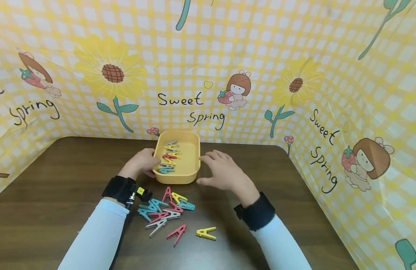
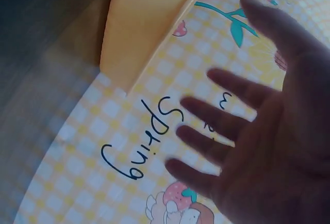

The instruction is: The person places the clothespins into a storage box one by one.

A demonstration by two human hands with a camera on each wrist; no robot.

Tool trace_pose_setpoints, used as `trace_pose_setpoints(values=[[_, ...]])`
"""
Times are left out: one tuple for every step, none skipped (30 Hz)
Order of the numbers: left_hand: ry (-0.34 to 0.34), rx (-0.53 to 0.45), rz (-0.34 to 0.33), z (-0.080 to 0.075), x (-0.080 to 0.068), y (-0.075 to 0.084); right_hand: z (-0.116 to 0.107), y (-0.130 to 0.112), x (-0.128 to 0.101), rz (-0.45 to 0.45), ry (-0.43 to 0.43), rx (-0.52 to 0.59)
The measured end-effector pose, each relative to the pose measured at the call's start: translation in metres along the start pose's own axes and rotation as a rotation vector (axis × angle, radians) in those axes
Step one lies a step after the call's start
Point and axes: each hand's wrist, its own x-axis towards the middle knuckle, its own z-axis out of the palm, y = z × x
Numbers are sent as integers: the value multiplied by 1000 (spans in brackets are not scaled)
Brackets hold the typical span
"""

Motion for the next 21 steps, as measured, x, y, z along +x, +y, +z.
trace_pose_setpoints(values=[[-4, -4, 4, 1, 0, 0, 1, 0, -5, -9, -27, 14], [-3, -5, 8, 1, 0, 1, 3, 1, -9, -12, -58, 35], [-1, -5, 11, 2, 0, 1, 4, 0, -12, -14, -91, 56], [0, -3, 12, 2, 0, 1, 6, -1, -15, -18, -123, 73], [-1, -2, 10, 3, 0, 1, 7, -2, -18, -18, -156, 89], [-2, -1, 4, 3, 0, 1, 9, -3, -20, -14, -186, 100], [-4, 2, 2, 3, 0, 0, 11, -4, -22, -10, -210, 105], [-6, 6, -3, 3, 0, 0, 13, -5, -24, -3, -231, 104], [-10, 9, -8, 4, 0, 0, 14, -7, -27, 5, -247, 100], [-13, 11, -11, 4, -1, 0, 16, -8, -28, 13, -258, 93], [-16, 12, -11, 4, -1, 0, 18, -9, -30, 24, -265, 84], [-17, 11, -11, 4, -1, 0, 19, -10, -32, 37, -269, 72], [-17, 10, -11, 5, -1, 1, 21, -11, -34, 49, -273, 61], [-17, 9, -10, 5, -1, 1, 22, -13, -36, 62, -277, 50], [-16, 8, -9, 5, -1, 1, 22, -15, -38, 74, -285, 39], [-16, 7, -7, 5, -1, 1, 23, -18, -40, 83, -296, 25], [-15, 5, -5, 5, -1, 2, 23, -22, -42, 91, -311, 14], [-14, 4, -4, 4, -1, 2, 24, -25, -43, 98, -330, 5], [-12, 6, 0, 4, -2, 2, 24, -29, -44, 108, -350, 0], [-10, 6, 3, 3, -2, 3, 24, -32, -45, 118, -370, -7], [-9, 8, 7, 3, -2, 3, 24, -36, -46, 129, -389, -14]])
